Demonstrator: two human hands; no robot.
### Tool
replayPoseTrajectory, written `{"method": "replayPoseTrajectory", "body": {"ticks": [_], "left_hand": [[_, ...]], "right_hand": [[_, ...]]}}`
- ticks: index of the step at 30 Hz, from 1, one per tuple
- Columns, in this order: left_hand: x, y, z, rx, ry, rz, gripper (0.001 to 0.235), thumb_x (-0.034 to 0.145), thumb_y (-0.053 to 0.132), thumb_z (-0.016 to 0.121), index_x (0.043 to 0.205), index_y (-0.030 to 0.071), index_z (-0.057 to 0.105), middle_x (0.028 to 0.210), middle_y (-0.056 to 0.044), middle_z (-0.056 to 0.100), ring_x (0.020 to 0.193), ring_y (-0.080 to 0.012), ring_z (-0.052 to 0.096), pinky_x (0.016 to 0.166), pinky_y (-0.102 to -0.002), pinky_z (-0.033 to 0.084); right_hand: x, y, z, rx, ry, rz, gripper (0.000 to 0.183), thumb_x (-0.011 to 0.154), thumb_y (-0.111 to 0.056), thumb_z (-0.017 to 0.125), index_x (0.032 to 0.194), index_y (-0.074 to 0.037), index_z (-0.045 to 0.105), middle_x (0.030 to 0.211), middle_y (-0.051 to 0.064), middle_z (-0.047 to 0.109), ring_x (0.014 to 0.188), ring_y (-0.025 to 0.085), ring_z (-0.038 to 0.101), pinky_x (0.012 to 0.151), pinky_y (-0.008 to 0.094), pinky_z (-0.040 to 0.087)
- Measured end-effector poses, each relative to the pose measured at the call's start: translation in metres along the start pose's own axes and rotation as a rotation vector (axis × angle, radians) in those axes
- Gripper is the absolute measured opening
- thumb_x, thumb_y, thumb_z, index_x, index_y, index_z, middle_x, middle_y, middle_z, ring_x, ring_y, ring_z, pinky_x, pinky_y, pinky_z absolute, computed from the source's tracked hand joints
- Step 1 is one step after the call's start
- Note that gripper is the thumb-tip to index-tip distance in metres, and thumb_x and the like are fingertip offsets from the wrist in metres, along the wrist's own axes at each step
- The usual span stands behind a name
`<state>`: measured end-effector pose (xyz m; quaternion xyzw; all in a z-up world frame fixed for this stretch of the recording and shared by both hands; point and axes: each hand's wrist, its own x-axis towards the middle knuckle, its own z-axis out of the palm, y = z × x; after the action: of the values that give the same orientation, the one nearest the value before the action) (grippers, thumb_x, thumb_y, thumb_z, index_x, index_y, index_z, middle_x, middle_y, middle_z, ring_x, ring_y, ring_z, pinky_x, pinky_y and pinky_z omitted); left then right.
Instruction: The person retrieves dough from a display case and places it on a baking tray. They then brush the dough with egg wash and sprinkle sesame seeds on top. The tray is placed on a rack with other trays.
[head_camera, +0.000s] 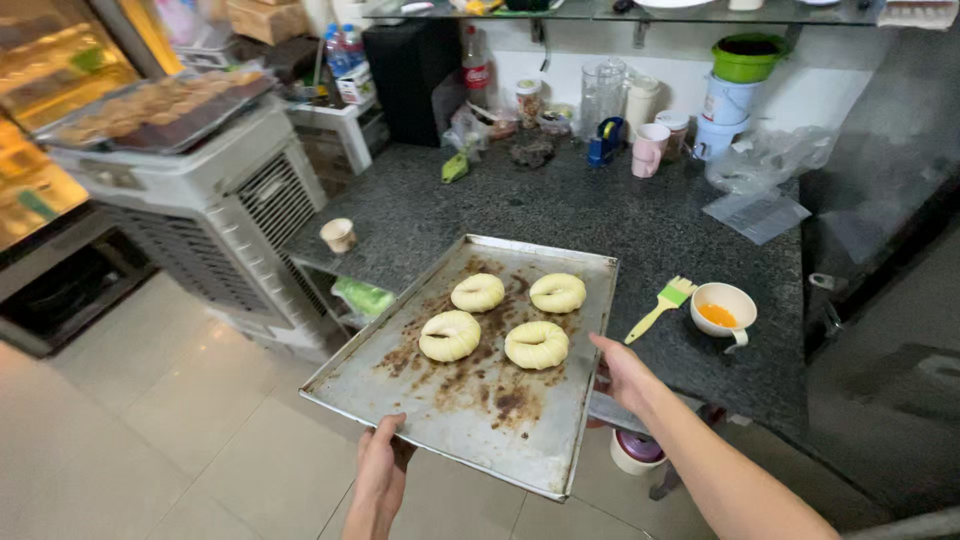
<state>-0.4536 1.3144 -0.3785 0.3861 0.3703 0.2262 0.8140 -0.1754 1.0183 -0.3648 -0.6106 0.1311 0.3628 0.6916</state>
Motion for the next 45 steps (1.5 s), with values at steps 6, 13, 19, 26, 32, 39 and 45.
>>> {"method": "replayPoseTrajectory", "body": {"ticks": [6, 13, 19, 26, 32, 39, 45], "left_hand": [[0.086, -0.001, 0.044, 0.013, -0.044, -0.029, 0.043, 0.086, 0.015, 0.069, 0.121, -0.004, 0.053, 0.110, -0.013, 0.065, 0.098, -0.0242, 0.064, 0.087, -0.043, 0.052], [0.162, -0.023, 0.087, -0.007, -0.037, -0.136, 0.045, 0.087, 0.015, 0.069, 0.126, -0.001, 0.053, 0.118, -0.012, 0.068, 0.107, -0.0267, 0.066, 0.094, -0.045, 0.054], [0.223, -0.047, 0.099, -0.017, -0.044, -0.354, 0.056, 0.088, 0.035, 0.069, 0.137, 0.012, 0.056, 0.129, -0.009, 0.066, 0.116, -0.0249, 0.063, 0.098, -0.047, 0.049], [0.249, -0.052, 0.086, 0.196, -0.120, -0.576, 0.073, 0.086, 0.055, 0.063, 0.145, 0.014, 0.053, 0.140, -0.008, 0.064, 0.128, -0.0266, 0.058, 0.106, -0.052, 0.046], [0.255, 0.003, 0.062, 0.820, -0.341, -0.752, 0.077, 0.088, 0.064, 0.062, 0.133, 0.001, 0.060, 0.113, -0.020, 0.073, 0.105, -0.0262, 0.071, 0.088, -0.045, 0.061], [0.296, 0.082, 0.076, 1.010, -0.586, -0.444, 0.057, 0.095, 0.051, 0.056, 0.112, 0.000, 0.076, 0.061, -0.010, 0.068, 0.057, -0.0185, 0.069, 0.053, -0.032, 0.056], [0.300, 0.054, 0.164, 0.957, -0.715, -0.134, 0.038, 0.098, 0.035, 0.059, 0.114, 0.004, 0.074, 0.066, -0.005, 0.070, 0.054, -0.0125, 0.062, 0.047, -0.029, 0.043]], "right_hand": [[0.078, -0.032, 0.009, 0.016, 0.083, 0.018, 0.047, 0.101, -0.042, 0.052, 0.135, -0.012, 0.060, 0.128, 0.005, 0.065, 0.116, 0.023, 0.056, 0.102, 0.044, 0.041], [0.176, -0.075, -0.002, -0.027, 0.115, 0.023, 0.048, 0.099, -0.039, 0.053, 0.136, -0.010, 0.062, 0.129, 0.007, 0.067, 0.117, 0.028, 0.059, 0.103, 0.049, 0.044], [0.261, -0.081, -0.017, -0.098, 0.174, 0.037, 0.046, 0.099, -0.037, 0.054, 0.133, -0.008, 0.063, 0.127, 0.011, 0.069, 0.117, 0.029, 0.062, 0.101, 0.052, 0.048], [0.292, -0.066, -0.023, -0.150, 0.415, -0.030, 0.046, 0.097, -0.037, 0.065, 0.128, -0.003, 0.059, 0.124, 0.012, 0.067, 0.119, 0.027, 0.060, 0.100, 0.052, 0.047], [0.277, -0.072, -0.004, -0.060, 0.554, -0.288, 0.023, 0.094, -0.022, 0.069, 0.111, -0.007, 0.067, 0.100, 0.008, 0.071, 0.087, 0.021, 0.065, 0.072, 0.036, 0.051], [0.230, -0.088, 0.026, -0.152, 0.422, -0.533, 0.029, 0.101, -0.032, 0.064, 0.092, -0.004, 0.069, 0.080, 0.004, 0.068, 0.071, 0.012, 0.064, 0.064, 0.030, 0.050], [0.157, -0.076, 0.000, -0.333, 0.570, -0.622, 0.052, 0.109, -0.038, 0.059, 0.074, 0.001, 0.062, 0.067, 0.004, 0.058, 0.062, 0.010, 0.053, 0.061, 0.028, 0.048]]}}
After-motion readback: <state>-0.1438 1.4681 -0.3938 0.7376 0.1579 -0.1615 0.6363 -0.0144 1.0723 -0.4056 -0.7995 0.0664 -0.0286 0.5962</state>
